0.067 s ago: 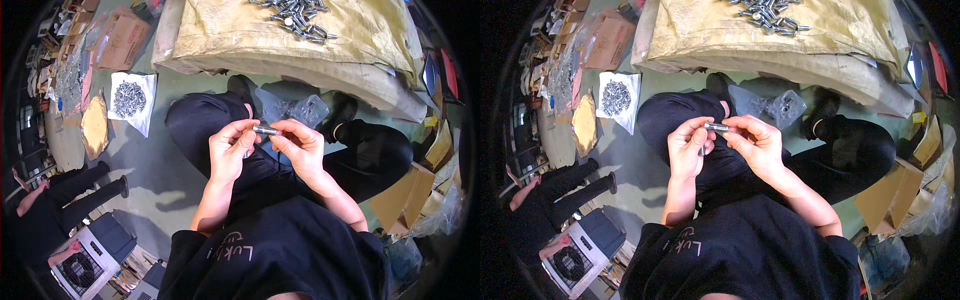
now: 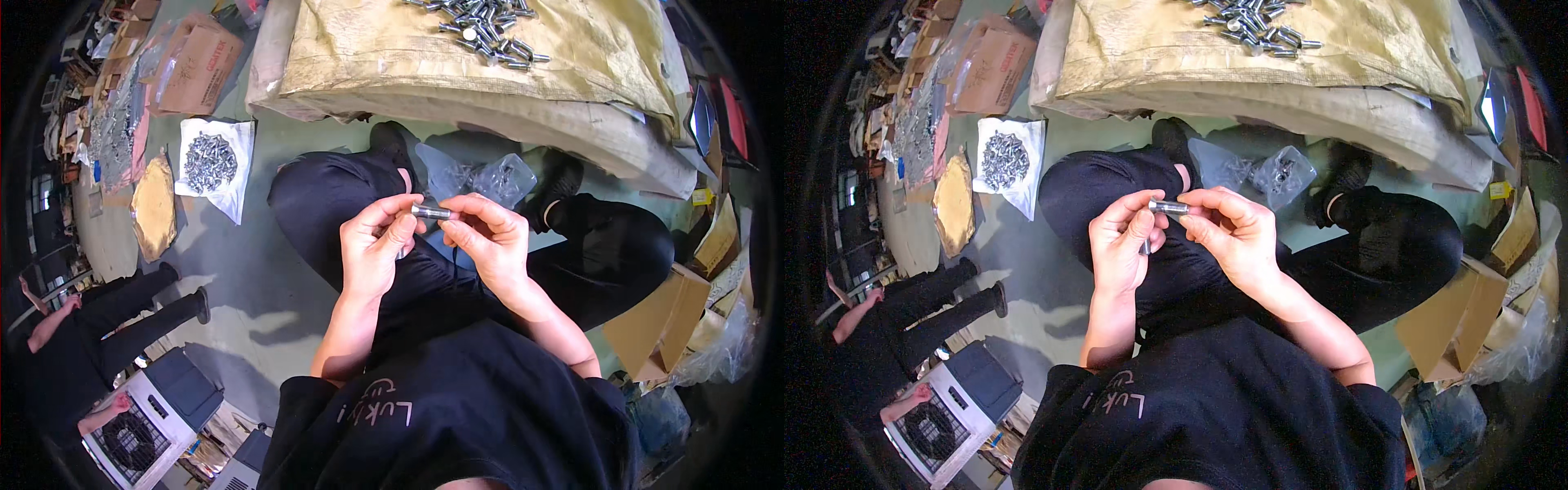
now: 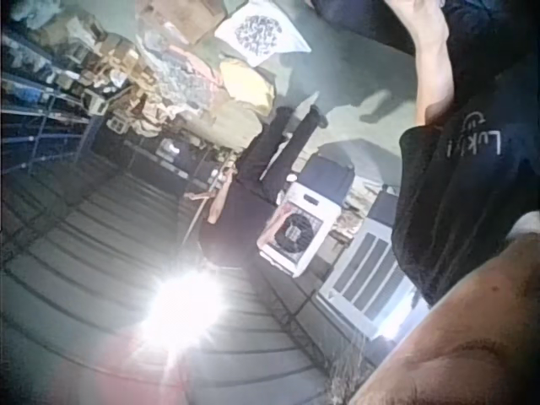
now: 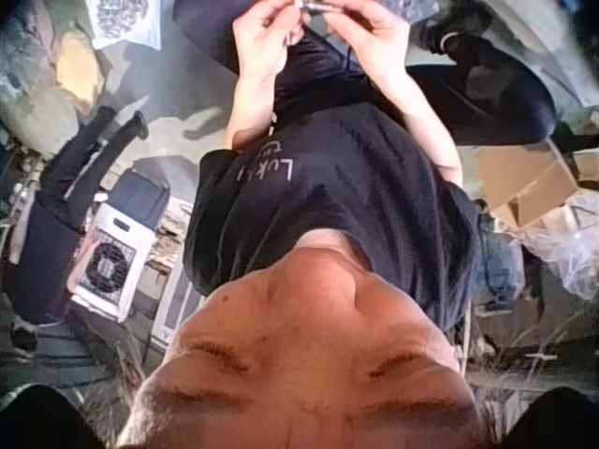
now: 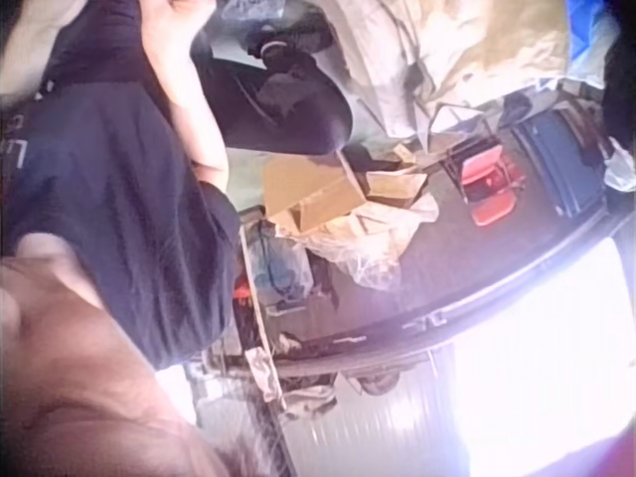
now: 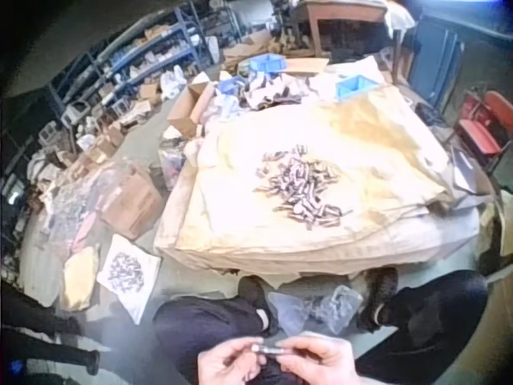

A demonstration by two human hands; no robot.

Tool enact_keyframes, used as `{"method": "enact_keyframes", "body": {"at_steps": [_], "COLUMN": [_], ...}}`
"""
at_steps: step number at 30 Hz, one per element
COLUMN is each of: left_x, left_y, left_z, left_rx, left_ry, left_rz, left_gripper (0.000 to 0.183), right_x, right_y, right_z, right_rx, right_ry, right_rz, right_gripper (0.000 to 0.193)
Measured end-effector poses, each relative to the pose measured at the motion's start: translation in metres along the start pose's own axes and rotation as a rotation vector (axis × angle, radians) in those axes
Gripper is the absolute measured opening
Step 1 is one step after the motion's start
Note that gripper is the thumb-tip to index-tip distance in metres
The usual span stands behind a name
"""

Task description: The person sorts small metal bolts and screws by hand, taking them from a cardboard box and placing them into a plastic bag.

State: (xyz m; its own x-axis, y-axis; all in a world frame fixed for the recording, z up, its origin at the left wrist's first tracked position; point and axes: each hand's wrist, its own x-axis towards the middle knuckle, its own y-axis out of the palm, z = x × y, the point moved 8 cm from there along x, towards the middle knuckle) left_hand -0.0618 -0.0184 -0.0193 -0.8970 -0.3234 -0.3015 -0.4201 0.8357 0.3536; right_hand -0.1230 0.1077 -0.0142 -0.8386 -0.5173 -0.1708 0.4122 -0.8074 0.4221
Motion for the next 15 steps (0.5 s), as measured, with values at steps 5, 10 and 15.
{"method": "enact_keyframes", "body": {"at_steps": [5,10,15], "left_x": [-0.001,-0.003,-0.006], "left_y": [0.001,0.002,0.006], "left_z": [-0.002,-0.008,-0.013], "left_rx": [-0.007,0.077,0.144], "left_ry": [0.034,0.104,0.157], "left_rz": [0.0,0.001,0.016], "left_gripper": [0.029,0.032,0.034], "right_x": [0.0,-0.001,-0.001], "right_y": [0.0,-0.002,-0.004], "right_z": [-0.001,-0.004,-0.006], "right_rx": [0.04,0.102,0.144], "right_ry": [0.001,0.006,0.018], "right_rz": [-0.004,-0.023,-0.035], "right_gripper": [0.018,0.02,0.021]}}
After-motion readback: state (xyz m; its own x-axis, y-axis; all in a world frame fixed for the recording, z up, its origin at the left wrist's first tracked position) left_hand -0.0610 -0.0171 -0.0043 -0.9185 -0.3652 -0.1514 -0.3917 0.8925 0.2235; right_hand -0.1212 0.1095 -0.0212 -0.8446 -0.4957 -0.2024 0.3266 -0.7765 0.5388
